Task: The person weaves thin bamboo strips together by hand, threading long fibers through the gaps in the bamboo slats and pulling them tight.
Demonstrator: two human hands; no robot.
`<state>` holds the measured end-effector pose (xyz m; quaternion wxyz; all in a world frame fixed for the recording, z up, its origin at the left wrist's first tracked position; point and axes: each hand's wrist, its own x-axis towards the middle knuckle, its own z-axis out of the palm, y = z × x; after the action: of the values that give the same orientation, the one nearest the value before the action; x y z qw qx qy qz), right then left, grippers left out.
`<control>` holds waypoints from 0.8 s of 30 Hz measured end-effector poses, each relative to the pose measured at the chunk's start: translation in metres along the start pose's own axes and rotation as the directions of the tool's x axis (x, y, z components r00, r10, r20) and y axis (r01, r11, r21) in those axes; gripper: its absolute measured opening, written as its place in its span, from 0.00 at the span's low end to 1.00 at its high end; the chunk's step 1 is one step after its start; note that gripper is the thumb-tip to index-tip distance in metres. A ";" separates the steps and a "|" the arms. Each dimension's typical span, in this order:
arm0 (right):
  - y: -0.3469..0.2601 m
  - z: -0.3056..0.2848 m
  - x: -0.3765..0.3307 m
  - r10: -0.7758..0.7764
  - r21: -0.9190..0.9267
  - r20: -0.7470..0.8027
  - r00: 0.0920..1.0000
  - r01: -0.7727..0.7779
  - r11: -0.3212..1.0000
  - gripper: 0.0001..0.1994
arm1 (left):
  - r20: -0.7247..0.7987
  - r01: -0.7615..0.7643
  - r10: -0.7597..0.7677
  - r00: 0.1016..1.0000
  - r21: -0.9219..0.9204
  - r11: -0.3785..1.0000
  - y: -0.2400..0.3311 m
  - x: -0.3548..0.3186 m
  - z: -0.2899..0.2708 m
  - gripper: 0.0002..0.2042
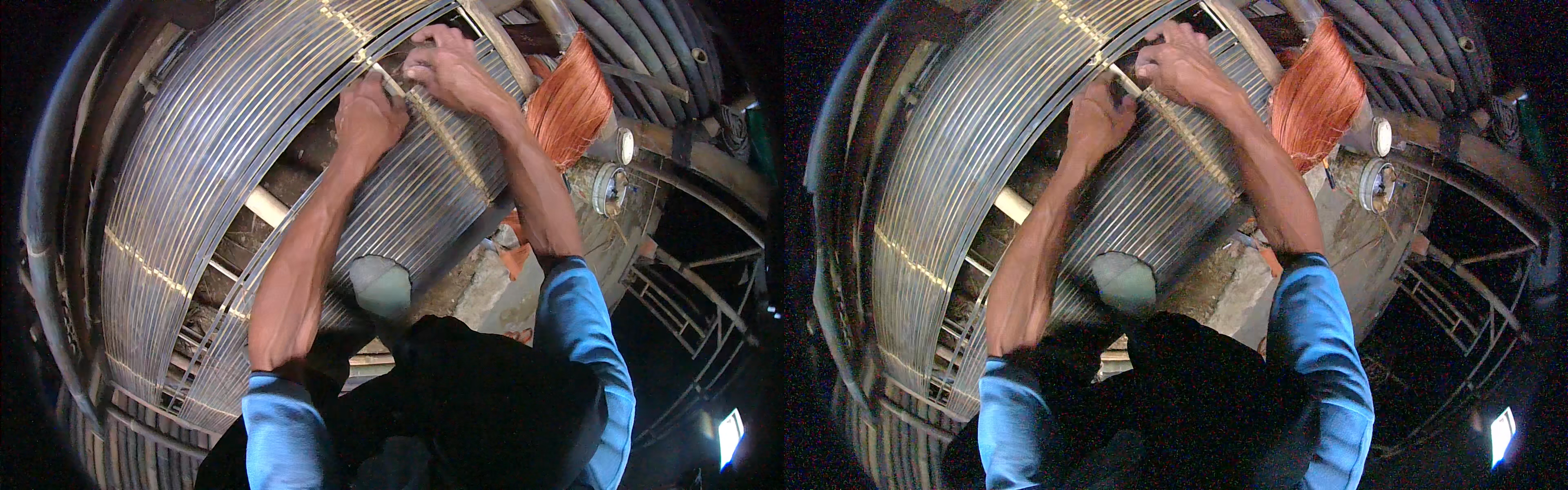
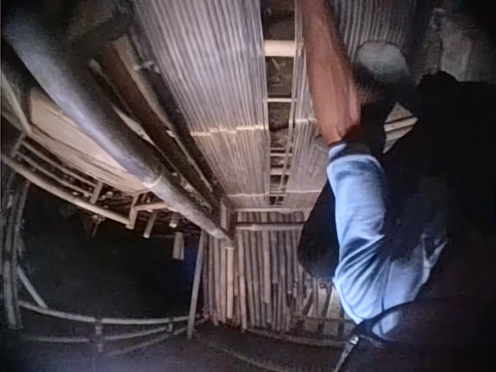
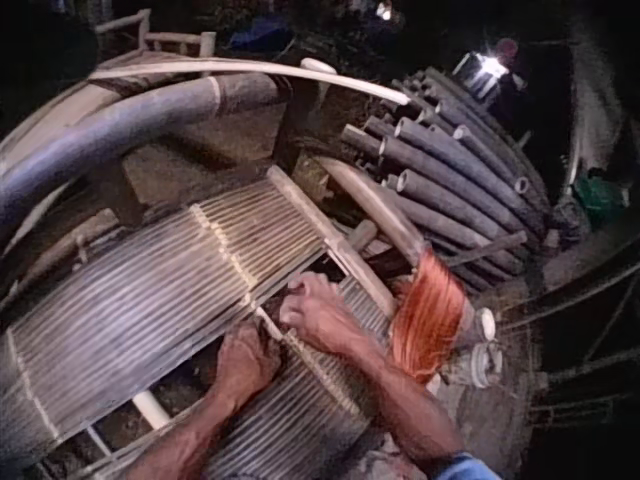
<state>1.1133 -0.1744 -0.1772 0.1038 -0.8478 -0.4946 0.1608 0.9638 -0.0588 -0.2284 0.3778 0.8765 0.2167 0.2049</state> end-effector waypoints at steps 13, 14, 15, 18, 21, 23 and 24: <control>-0.030 -0.115 -0.145 0.021 0.852 0.109 0.994 -0.104 0.514 0.15 | 0.542 -0.195 0.106 0.833 0.108 0.975 0.048 -0.016 -0.217 0.09; -0.027 -0.108 -0.151 0.053 0.787 0.115 0.992 -0.124 0.605 0.14 | 0.527 -0.206 0.049 0.849 0.244 0.948 0.026 -0.028 -0.251 0.09; -0.022 -0.106 -0.160 0.051 0.782 0.114 0.992 -0.121 0.611 0.14 | 0.486 -0.189 -0.021 0.874 0.380 0.906 0.010 -0.039 -0.283 0.10; -0.008 -0.095 -0.183 0.111 0.601 0.300 0.947 -0.279 0.749 0.10 | 0.440 -0.236 -0.091 0.893 0.632 0.739 -0.046 -0.082 -0.400 0.12; 0.002 -0.066 -0.198 0.231 0.410 0.504 0.833 -0.465 0.785 0.08 | 0.314 -0.141 -0.224 0.923 0.816 0.560 -0.118 -0.153 -0.529 0.15; 0.013 -0.043 -0.213 0.176 0.493 0.536 0.826 -0.475 0.729 0.05 | 0.216 -0.005 -0.388 0.896 0.878 0.479 -0.142 -0.195 -0.582 0.15; 0.019 -0.032 -0.219 0.116 0.569 0.565 0.817 -0.487 0.663 0.03 | 0.155 0.089 -0.510 0.846 0.902 0.422 -0.148 -0.218 -0.606 0.16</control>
<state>1.0396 -0.3753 -0.1168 0.2566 -0.7500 -0.2540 0.5543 0.4346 0.2642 -0.0006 -0.0516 0.9102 0.3624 -0.1938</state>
